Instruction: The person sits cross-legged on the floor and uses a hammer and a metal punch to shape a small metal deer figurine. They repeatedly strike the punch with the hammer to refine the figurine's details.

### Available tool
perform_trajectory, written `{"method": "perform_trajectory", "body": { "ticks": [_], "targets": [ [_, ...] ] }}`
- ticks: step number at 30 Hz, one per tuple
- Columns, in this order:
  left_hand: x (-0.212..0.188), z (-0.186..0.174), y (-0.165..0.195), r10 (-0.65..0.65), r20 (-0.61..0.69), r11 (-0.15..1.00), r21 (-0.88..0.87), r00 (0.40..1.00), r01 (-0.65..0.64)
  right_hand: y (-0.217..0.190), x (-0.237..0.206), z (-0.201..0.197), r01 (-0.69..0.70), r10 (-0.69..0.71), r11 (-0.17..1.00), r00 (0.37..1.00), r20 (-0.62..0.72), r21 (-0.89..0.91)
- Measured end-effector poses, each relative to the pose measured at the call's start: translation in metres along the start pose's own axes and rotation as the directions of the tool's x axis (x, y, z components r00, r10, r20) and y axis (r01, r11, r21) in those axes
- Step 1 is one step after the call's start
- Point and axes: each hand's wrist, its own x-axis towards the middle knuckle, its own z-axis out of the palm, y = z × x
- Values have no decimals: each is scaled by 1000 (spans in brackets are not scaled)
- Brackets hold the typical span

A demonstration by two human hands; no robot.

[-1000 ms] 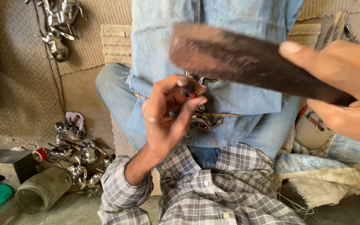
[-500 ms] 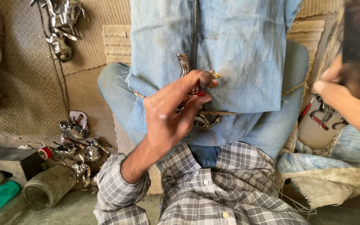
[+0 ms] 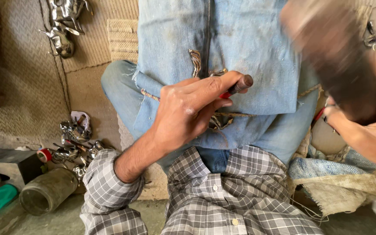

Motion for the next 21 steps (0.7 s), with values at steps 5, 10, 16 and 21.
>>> {"method": "perform_trajectory", "body": {
  "ticks": [5, 10, 16, 21],
  "targets": [
    [-1, 0, -3, 39, 4, 999, 10, 999, -39, 62, -19, 7, -73, 71, 988, 997, -18, -136],
    [1, 3, -5, 79, 34, 996, 25, 996, -80, 45, -21, 11, 66, -64, 998, 994, -90, 17],
    [7, -1, -11, 148, 117, 989, -14, 982, -148, 9, -20, 15, 333, -350, 929, 933, -82, -163],
    [9, -4, -17, 231, 182, 973, -69, 956, -222, 2, -43, 33, 160, -123, 976, 964, -236, 146]
  ]
}}
